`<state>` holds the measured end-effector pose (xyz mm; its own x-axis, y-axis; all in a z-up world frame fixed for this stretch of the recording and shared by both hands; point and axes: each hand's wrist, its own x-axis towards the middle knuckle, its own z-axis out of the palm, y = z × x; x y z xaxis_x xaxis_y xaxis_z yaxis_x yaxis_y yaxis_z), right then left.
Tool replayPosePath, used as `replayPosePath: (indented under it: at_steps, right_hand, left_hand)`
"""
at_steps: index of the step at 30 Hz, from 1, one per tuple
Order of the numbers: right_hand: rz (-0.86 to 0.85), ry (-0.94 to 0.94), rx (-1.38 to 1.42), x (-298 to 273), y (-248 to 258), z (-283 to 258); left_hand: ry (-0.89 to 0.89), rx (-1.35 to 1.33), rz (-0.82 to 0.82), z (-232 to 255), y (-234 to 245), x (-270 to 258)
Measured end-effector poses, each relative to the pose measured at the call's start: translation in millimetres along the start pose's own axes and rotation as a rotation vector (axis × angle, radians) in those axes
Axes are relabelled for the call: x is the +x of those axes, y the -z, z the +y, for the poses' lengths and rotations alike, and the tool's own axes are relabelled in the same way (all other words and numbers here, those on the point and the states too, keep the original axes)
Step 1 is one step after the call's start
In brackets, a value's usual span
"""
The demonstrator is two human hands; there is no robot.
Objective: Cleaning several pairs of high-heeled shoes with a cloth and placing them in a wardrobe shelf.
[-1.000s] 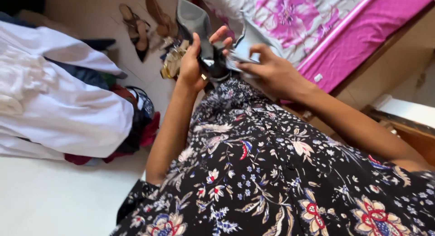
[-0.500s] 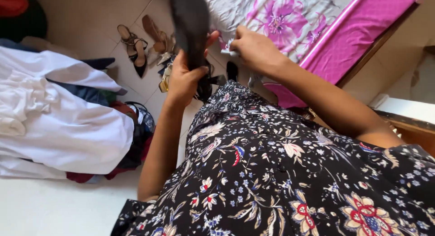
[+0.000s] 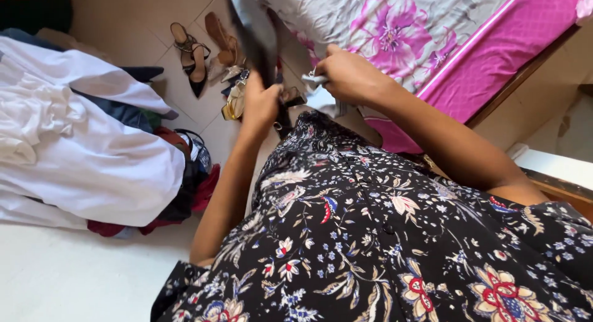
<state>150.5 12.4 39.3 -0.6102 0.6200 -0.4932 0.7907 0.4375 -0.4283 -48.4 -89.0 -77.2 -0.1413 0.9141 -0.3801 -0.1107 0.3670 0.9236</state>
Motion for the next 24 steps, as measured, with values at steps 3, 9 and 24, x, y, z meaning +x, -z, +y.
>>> replayPosePath:
  at_steps: [3,9,24]
  right_hand:
    - [0.178,0.049,0.247,-9,12,-13]
    - [0.621,0.417,0.417,-11,25,-55]
    - [0.93,0.593,0.106,19,-40,-2]
  left_hand:
    - [0.131,-0.41,-0.071,5,12,-5]
    - [0.258,-0.84,-0.425,56,11,-35]
    - [0.113,-0.984,-0.561,80,27,-27]
